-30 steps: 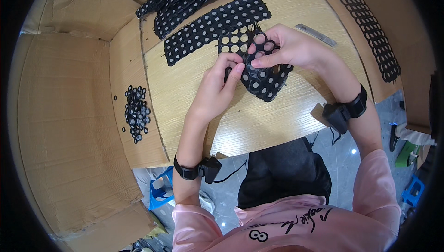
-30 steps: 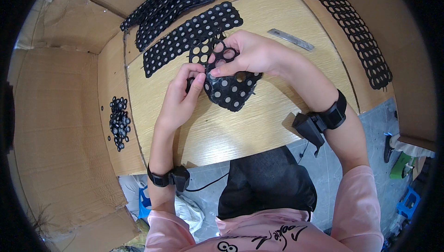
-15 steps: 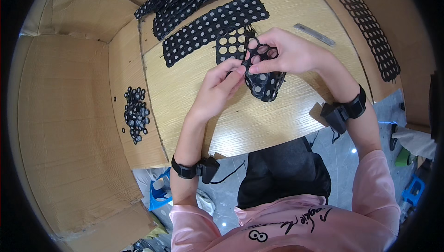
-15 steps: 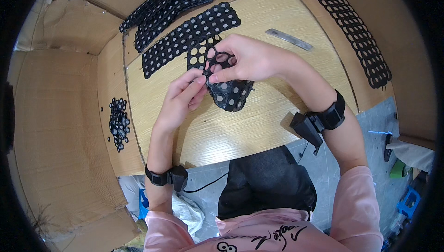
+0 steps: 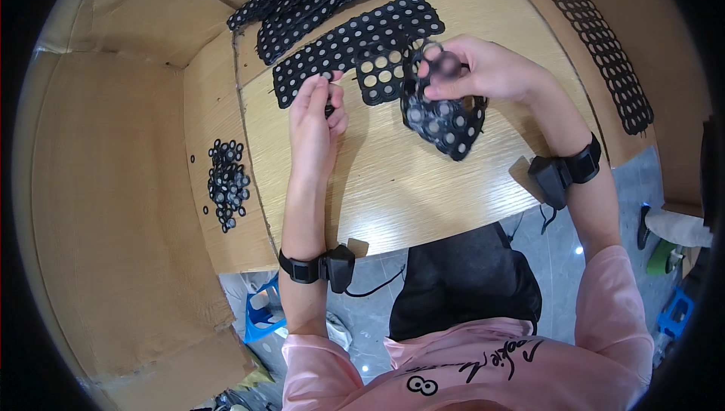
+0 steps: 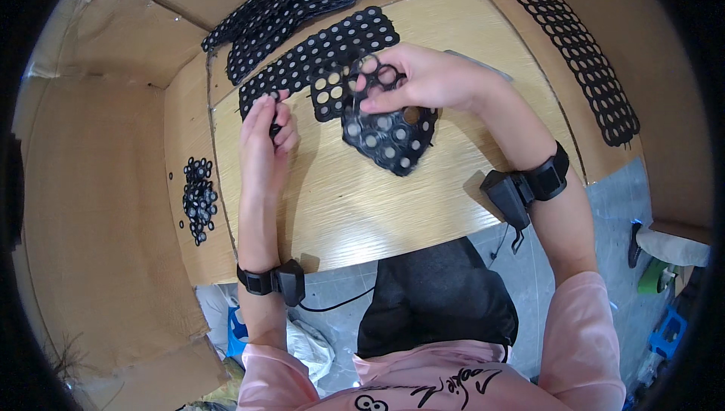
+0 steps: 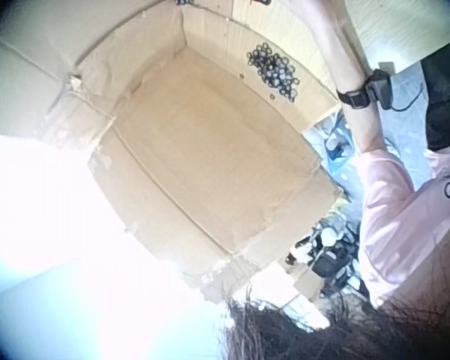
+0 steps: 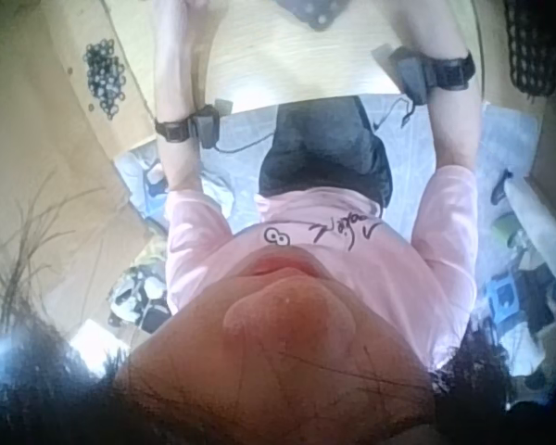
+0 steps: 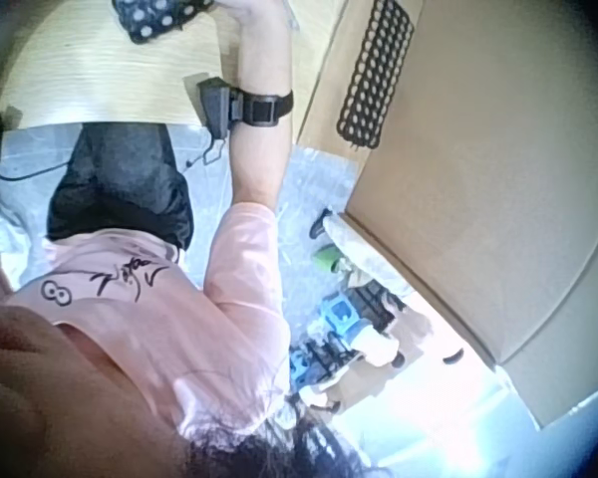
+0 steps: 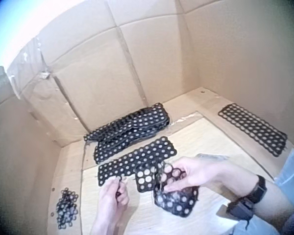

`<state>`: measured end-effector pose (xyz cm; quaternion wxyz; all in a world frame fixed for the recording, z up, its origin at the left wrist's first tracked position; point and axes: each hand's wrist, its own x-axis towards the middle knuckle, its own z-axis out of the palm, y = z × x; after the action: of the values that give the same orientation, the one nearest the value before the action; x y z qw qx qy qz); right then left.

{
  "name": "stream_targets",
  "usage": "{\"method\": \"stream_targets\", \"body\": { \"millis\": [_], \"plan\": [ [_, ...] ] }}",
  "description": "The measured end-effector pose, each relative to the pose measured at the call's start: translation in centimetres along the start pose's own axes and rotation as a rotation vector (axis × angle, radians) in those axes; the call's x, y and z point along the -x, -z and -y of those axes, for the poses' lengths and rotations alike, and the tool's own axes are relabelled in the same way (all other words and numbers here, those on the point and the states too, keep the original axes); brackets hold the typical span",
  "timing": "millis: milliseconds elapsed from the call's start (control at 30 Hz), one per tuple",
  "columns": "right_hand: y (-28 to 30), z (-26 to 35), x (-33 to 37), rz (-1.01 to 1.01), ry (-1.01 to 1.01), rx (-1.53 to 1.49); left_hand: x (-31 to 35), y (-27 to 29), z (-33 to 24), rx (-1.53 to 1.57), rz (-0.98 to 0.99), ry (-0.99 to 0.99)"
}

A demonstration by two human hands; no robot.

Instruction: Inserting circular plastic components into a black plastic grid frame using a small scraper tool.

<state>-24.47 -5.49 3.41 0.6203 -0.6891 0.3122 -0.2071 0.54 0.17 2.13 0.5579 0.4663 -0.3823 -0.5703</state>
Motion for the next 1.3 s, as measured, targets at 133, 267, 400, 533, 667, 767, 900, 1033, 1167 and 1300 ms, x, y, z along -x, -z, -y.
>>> {"method": "stream_targets", "body": {
  "millis": [133,267,400,533,667,767,900,1033,1167,1300],
  "plan": [
    [0.1,-1.2,-0.7,-0.125,-0.146,-0.125,0.1,-0.8,0.1,0.041,0.133,0.054],
    [0.0,-0.6,-0.9,-0.166,-0.226,-0.242,0.6,-1.2,-0.1,0.108,0.151,0.054],
    [0.0,-1.1,-0.7,0.013,-0.058,-0.293,0.4,-0.2,0.8,0.213,0.234,0.114],
    [-0.5,-0.2,-0.4,0.023,-0.02,-0.292,0.5,-0.4,0.6,-0.015,0.243,0.132],
    [-0.6,-0.4,-0.3,-0.024,-0.005,-0.218,1.3,-1.9,1.0,-0.218,0.23,0.012],
    [-1.0,-0.5,-0.3,-0.074,0.035,-0.145,1.7,-2.2,1.2,-0.609,0.195,-0.353],
    [-1.1,0.0,-0.3,-0.036,0.049,-0.01,2.0,-2.6,1.3,-0.763,0.257,-0.402],
    [-1.3,-0.2,0.0,0.029,0.059,-0.059,1.9,-2.3,1.8,-0.759,0.339,-0.39],
    [-1.4,0.2,0.3,0.069,0.057,-0.008,2.2,-2.3,1.5,-0.634,0.376,-0.305],
    [-1.5,-0.1,0.1,0.14,0.013,0.07,2.4,-2.4,1.6,-0.616,0.416,-0.113]
  ]
}}
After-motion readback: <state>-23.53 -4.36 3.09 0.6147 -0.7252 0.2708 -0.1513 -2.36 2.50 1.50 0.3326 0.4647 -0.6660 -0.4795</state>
